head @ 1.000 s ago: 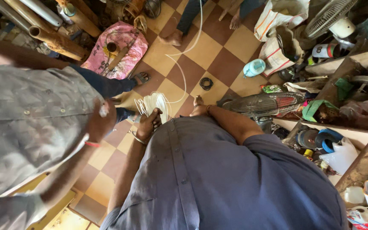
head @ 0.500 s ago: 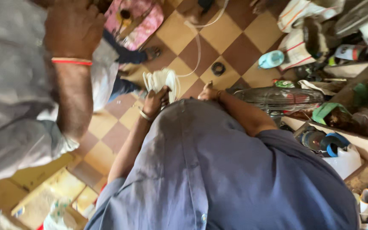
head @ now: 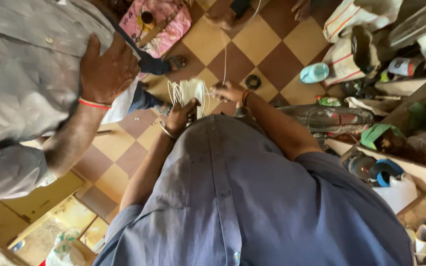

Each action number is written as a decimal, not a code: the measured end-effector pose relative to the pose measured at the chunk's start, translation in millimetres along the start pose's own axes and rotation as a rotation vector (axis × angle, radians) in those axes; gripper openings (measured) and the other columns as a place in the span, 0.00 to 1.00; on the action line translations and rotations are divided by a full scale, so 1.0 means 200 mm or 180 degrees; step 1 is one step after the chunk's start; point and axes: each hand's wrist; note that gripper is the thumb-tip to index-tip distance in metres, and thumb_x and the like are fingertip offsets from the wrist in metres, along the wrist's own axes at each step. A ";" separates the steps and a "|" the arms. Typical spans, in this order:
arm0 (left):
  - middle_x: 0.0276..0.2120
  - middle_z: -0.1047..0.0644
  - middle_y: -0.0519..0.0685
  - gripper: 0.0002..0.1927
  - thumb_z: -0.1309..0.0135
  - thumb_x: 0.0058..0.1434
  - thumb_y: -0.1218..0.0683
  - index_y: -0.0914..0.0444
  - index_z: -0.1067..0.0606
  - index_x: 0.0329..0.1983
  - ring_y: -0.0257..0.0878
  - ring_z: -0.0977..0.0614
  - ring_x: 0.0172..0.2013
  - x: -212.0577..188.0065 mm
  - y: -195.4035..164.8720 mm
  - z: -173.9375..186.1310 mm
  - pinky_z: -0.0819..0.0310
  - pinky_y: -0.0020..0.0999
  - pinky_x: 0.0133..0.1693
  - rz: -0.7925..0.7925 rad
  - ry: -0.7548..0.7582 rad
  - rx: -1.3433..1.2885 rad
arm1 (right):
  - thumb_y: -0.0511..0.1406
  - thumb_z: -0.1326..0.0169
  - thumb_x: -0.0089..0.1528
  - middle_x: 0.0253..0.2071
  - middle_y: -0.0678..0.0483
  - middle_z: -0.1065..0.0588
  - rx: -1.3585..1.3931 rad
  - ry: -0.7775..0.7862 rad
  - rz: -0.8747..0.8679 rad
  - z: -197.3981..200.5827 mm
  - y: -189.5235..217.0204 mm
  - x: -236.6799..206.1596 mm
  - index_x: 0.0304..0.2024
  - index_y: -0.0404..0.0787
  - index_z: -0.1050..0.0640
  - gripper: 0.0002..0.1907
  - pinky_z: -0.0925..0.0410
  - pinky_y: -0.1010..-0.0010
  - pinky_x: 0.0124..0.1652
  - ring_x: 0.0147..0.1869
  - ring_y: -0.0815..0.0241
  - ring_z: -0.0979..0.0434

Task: The person holds a bundle of white wire in their left hand and uses their right hand to pull and wrap the wire into a neat coil. The person continues coiling the wire while standing in a cluttered workshop.

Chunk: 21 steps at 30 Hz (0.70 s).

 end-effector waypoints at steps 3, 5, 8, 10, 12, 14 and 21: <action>0.19 0.35 0.41 0.17 0.48 0.72 0.47 0.67 0.25 0.36 0.31 0.36 0.20 -0.02 0.04 0.02 0.42 0.28 0.25 0.0119 -0.0110 0.0109 | 0.45 0.48 0.66 0.42 0.49 0.19 0.0722 -0.0496 -0.0086 0.02 -0.03 0.03 0.54 0.39 0.29 0.20 0.21 0.69 0.42 0.41 0.62 0.17; 0.18 0.37 0.40 0.16 0.48 0.71 0.47 0.66 0.25 0.37 0.30 0.38 0.20 -0.02 0.05 0.03 0.44 0.27 0.24 0.0095 -0.0086 0.0009 | 0.43 0.50 0.69 0.36 0.47 0.20 0.1023 -0.0325 0.0635 0.11 -0.02 0.05 0.50 0.34 0.26 0.18 0.25 0.63 0.35 0.33 0.55 0.20; 0.18 0.38 0.39 0.16 0.48 0.72 0.47 0.66 0.26 0.38 0.29 0.38 0.20 -0.02 0.05 0.03 0.44 0.27 0.24 0.0120 -0.0118 -0.0085 | 0.45 0.54 0.72 0.37 0.49 0.20 0.1905 -0.0751 0.1343 0.33 -0.03 -0.02 0.50 0.35 0.25 0.20 0.23 0.69 0.43 0.38 0.60 0.19; 0.18 0.37 0.40 0.17 0.48 0.72 0.47 0.66 0.25 0.38 0.29 0.37 0.19 -0.02 0.04 0.02 0.43 0.26 0.24 0.0188 -0.0207 -0.0173 | 0.43 0.49 0.71 0.39 0.48 0.20 0.2797 -0.1128 0.1702 0.46 -0.02 -0.09 0.49 0.34 0.24 0.17 0.23 0.69 0.43 0.40 0.59 0.19; 0.18 0.35 0.41 0.18 0.49 0.72 0.46 0.67 0.25 0.38 0.30 0.35 0.18 -0.02 0.02 0.02 0.42 0.26 0.22 0.0248 -0.0325 -0.0292 | 0.39 0.47 0.71 0.42 0.48 0.20 0.3554 -0.1010 0.1947 0.58 -0.01 -0.16 0.53 0.34 0.23 0.15 0.24 0.72 0.45 0.42 0.59 0.19; 0.21 0.29 0.45 0.17 0.49 0.71 0.46 0.66 0.24 0.40 0.33 0.29 0.19 -0.02 0.02 0.02 0.35 0.27 0.24 0.0271 -0.0374 -0.0603 | 0.37 0.45 0.71 0.45 0.49 0.21 0.4077 -0.0676 0.2048 0.64 -0.03 -0.22 0.55 0.35 0.23 0.14 0.24 0.74 0.45 0.44 0.59 0.18; 0.44 0.18 0.61 0.11 0.44 0.68 0.56 0.67 0.26 0.48 0.47 0.15 0.41 -0.04 0.01 0.05 0.18 0.38 0.43 -0.0336 0.0095 -0.1171 | 0.38 0.45 0.68 0.42 0.55 0.21 0.4416 -0.0471 0.1265 0.44 -0.08 -0.14 0.53 0.43 0.21 0.12 0.28 0.76 0.36 0.38 0.62 0.22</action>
Point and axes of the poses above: each hand's wrist, its own x-axis towards the middle knuckle, its own z-axis out of the back of the hand, y = z × x
